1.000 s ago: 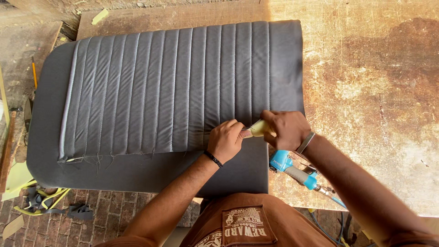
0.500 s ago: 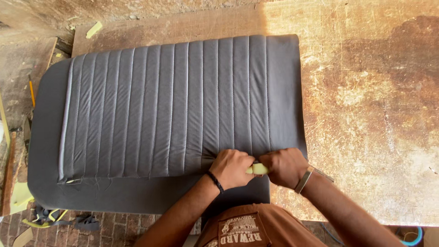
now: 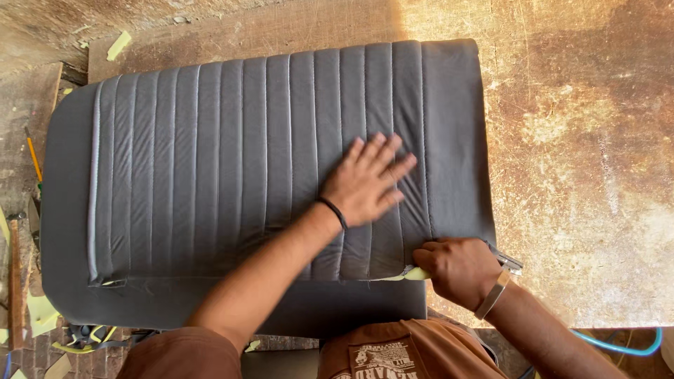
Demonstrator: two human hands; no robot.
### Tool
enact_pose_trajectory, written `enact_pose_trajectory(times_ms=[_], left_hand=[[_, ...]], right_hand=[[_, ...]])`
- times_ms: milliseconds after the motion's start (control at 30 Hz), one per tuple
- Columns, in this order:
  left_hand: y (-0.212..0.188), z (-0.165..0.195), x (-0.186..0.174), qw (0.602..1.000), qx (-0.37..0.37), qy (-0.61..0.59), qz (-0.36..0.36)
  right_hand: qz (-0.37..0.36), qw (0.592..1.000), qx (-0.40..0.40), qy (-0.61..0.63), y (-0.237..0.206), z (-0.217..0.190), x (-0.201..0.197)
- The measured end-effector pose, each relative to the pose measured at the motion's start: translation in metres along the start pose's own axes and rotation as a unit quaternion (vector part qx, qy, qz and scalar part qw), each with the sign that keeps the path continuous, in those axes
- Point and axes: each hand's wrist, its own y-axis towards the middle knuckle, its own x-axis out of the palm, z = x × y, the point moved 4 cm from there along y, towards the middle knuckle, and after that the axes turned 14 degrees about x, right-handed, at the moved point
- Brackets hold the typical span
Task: The person staples a grey fabric cover onto a seat cushion using a pneumatic staple gun, then flips the cushion and removes yellow foam padding from the underside by hand.
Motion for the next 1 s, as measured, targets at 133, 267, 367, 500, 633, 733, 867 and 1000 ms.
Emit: enact_pose_trajectory(times_ms=[133, 267, 367, 500, 633, 733, 867, 1000], left_hand=[[-0.019, 0.087, 0.055, 0.997, 0.000, -0.078, 0.014], [-0.040, 0.110, 0.059, 0.996, -0.044, -0.073, -0.006], [-0.041, 0.117, 0.047, 0.996, -0.057, -0.061, 0.020], [-0.048, 0.133, 0.048, 0.996, -0.080, -0.024, -0.013], [-0.053, 0.136, 0.056, 0.996, -0.084, -0.019, -0.012], [-0.053, 0.135, 0.059, 0.996, -0.085, -0.012, -0.006], [-0.053, 0.136, 0.060, 0.996, -0.089, -0.010, -0.003], [-0.054, 0.136, 0.060, 0.995, -0.098, -0.018, -0.004]], right_hand=[[0.212, 0.972, -0.037, 0.095, -0.005, 0.014, 0.019], [0.277, 0.951, -0.013, 0.139, -0.008, 0.019, 0.055], [0.304, 0.938, 0.001, 0.168, -0.015, 0.027, 0.081], [0.335, 0.911, 0.019, 0.241, -0.037, 0.049, 0.114], [0.192, 0.960, 0.125, 0.163, -0.035, 0.064, 0.144], [0.064, 0.962, 0.205, 0.168, -0.021, 0.072, 0.150], [-0.101, 0.908, 0.342, 0.219, -0.013, 0.090, 0.144], [-0.089, 0.882, 0.381, 0.263, -0.039, 0.128, 0.134]])
